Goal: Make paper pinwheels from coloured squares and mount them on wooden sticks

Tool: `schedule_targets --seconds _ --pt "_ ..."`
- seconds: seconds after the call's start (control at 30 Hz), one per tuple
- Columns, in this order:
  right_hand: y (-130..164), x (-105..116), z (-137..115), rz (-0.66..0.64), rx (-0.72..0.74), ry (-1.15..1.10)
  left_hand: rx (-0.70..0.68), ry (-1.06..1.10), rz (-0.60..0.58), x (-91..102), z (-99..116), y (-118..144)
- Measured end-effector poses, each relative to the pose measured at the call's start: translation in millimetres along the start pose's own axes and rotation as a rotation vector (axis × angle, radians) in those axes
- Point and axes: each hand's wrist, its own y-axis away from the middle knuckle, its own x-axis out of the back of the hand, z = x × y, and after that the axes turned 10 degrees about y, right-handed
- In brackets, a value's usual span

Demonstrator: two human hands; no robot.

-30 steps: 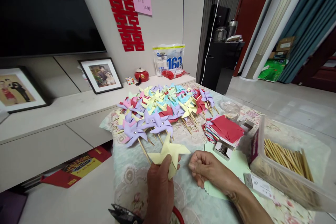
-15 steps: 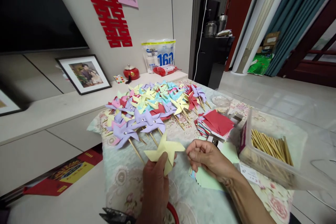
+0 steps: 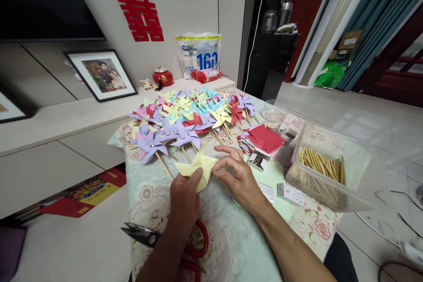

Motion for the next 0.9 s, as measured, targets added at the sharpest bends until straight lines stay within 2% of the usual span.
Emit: schedule_targets --seconds 0.33,0.9 --pt "2 -12 0 -0.019 -0.041 0.060 -0.003 -0.067 -0.096 -3.5 0 6" --pt "1 -14 2 0.001 -0.068 0.077 -0.037 -0.167 -0.074 -5.1 1 8"
